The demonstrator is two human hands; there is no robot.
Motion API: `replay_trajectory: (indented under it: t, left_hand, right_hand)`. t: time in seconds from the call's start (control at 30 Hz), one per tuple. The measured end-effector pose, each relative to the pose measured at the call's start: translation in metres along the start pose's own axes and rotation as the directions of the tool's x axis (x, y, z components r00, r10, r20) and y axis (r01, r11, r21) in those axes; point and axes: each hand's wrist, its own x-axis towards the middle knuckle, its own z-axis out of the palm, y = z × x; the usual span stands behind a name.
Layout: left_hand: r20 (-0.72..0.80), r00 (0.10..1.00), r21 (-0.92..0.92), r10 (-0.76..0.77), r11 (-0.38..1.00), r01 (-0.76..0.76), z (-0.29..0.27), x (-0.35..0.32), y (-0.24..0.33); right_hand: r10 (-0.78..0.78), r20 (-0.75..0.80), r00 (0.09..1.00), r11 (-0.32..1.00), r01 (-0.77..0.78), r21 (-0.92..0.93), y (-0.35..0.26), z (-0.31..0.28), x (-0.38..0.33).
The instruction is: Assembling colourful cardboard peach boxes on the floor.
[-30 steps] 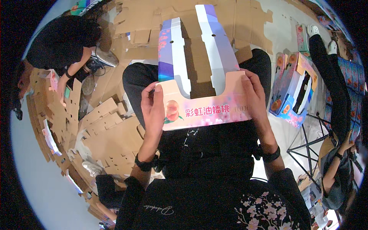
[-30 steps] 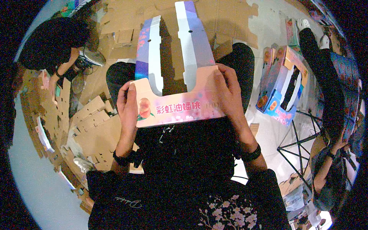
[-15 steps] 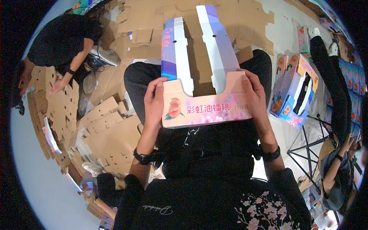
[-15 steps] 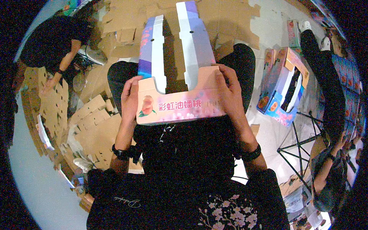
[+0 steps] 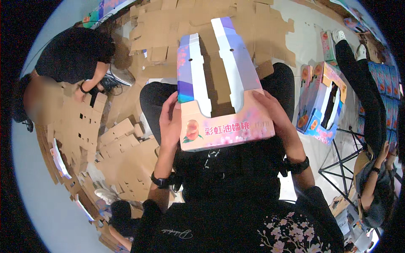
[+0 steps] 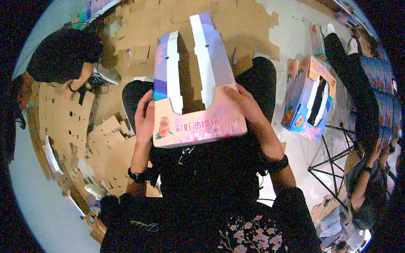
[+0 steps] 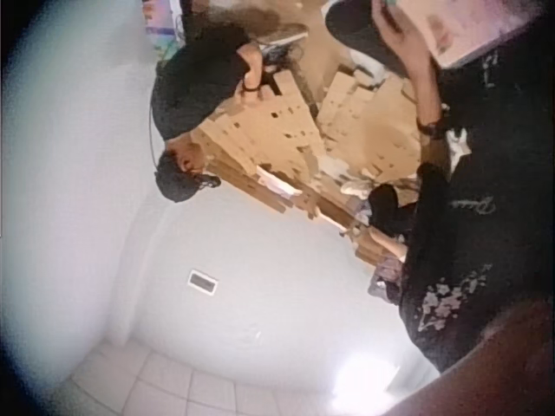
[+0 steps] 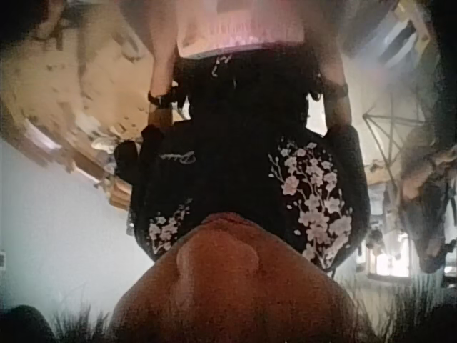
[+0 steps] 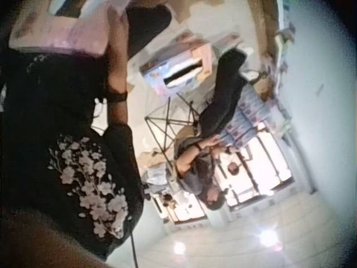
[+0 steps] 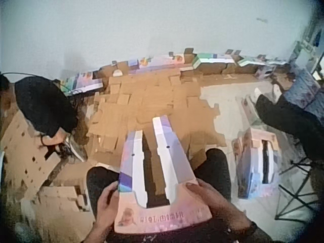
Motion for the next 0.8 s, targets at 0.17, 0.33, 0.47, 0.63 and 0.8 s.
replay_trajectory:
  t: [0.17, 0.33, 0.47, 0.63, 0.8]
  left_hand:
    - [0.075, 0.984, 0.129, 0.159, 0.977, -0.167, -0.011, -0.002, 0.026]
    - [0.086, 0.912, 0.337, 0.4, 0.85, -0.405, -0.03, 0.006, 0.089]
    - [0.141, 0.533, 0.365, 0.834, 0.457, -0.811, -0.037, 0.037, 0.159]
    - [-0.129, 0.84, 0.871, 0.527, 0.465, -0.158, -0.063, 0.025, 0.176]
    - [-0.065, 0.842, 0.64, 0.535, 0.67, -0.376, -0.078, 0.002, 0.14]
  right_hand:
    - [-0.349, -0.1, 0.932, 0.933, 0.336, -0.129, -0.033, 0.025, -0.037]
    - [-0.761, 0.094, 0.642, 0.461, 0.636, -0.619, -0.081, 0.052, -0.093]
    - [-0.827, 0.245, 0.506, 0.123, 0.588, -0.8, -0.105, 0.063, -0.129]
    - [-0.665, 0.572, 0.481, -0.134, 0.676, -0.725, -0.12, 0.053, -0.153]
    - [-0.583, 0.575, 0.574, -0.135, 0.63, -0.765, -0.124, 0.044, -0.166]
